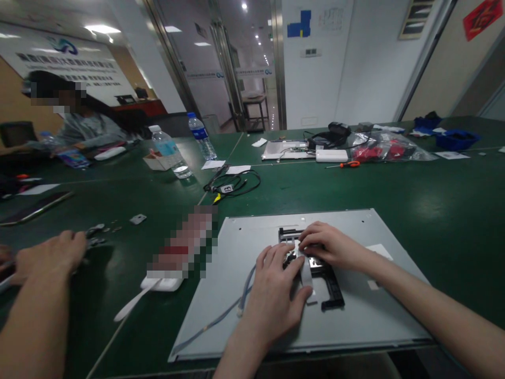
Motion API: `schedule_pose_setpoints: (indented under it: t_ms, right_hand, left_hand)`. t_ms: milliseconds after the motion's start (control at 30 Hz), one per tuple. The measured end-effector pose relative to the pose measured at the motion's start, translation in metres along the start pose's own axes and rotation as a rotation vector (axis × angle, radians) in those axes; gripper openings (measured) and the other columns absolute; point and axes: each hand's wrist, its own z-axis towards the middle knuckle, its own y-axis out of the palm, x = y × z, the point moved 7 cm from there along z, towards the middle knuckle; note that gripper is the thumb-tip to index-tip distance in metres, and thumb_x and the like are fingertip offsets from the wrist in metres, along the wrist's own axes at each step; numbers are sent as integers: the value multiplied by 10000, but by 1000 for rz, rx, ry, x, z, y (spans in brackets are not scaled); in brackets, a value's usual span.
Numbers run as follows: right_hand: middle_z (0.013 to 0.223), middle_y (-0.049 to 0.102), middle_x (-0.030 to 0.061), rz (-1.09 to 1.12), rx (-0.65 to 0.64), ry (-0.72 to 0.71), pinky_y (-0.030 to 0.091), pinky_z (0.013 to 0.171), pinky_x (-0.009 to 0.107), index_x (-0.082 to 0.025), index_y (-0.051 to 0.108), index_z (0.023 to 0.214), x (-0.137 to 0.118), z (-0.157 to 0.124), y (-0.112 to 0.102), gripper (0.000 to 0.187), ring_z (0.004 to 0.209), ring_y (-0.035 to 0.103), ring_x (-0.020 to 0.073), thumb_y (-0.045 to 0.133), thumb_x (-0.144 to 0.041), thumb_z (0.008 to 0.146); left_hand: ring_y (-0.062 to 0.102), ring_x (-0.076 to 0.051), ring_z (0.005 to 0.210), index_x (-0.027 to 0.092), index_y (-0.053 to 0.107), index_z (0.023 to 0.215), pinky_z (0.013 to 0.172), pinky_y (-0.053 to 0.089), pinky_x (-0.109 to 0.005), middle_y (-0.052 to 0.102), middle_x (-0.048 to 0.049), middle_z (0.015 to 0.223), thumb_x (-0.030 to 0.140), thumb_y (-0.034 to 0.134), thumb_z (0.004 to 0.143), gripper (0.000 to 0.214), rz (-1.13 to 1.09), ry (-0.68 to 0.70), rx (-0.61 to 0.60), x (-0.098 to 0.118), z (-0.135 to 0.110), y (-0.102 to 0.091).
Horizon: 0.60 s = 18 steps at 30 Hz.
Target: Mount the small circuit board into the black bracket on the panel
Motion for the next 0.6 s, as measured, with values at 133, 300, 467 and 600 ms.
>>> schedule_pose_setpoints:
  t_ms: [133, 300, 467, 600]
  right_hand:
    - [984, 669, 55, 50, 2, -4, 428, 872, 364, -209, 678, 913, -2, 1, -1, 111, 950, 567, 188, 591, -166, 858]
    - [896, 669, 48, 73, 10, 41, 436, 830, 338, -180, 628, 837, 0, 2, 1, 41, 893, 572, 180, 608, -145, 839]
    - [887, 659, 43, 62, 14, 58, 429, 805, 325, -180, 608, 834, 3, 2, 3, 47, 890, 561, 180, 601, -133, 836]
    - [879, 658, 41, 57, 17, 47, 422, 800, 316, -177, 604, 828, 4, 1, 4, 54, 883, 551, 178, 599, -124, 836]
  left_hand:
    - [410, -290, 1228, 255, 560, 1182, 1075, 258, -540, 484, -76, 1294, 273, 656, 759, 434, 0, 20, -3, 1, 1, -1]
    - [415, -289, 1225, 263, 564, 1183, 1076, 249, -541, 497, -75, 1281, 244, 654, 757, 436, -10, 28, -1, 3, 1, -2]
    - [438, -274, 1198, 260, 610, 1094, 1083, 239, -525, 535, -56, 1229, 240, 651, 760, 337, -54, 45, 2, 7, 1, -4]
    - [458, -250, 1164, 258, 624, 1041, 1080, 242, -502, 572, -31, 1171, 260, 626, 797, 244, -87, 60, 19, 9, 1, -5]
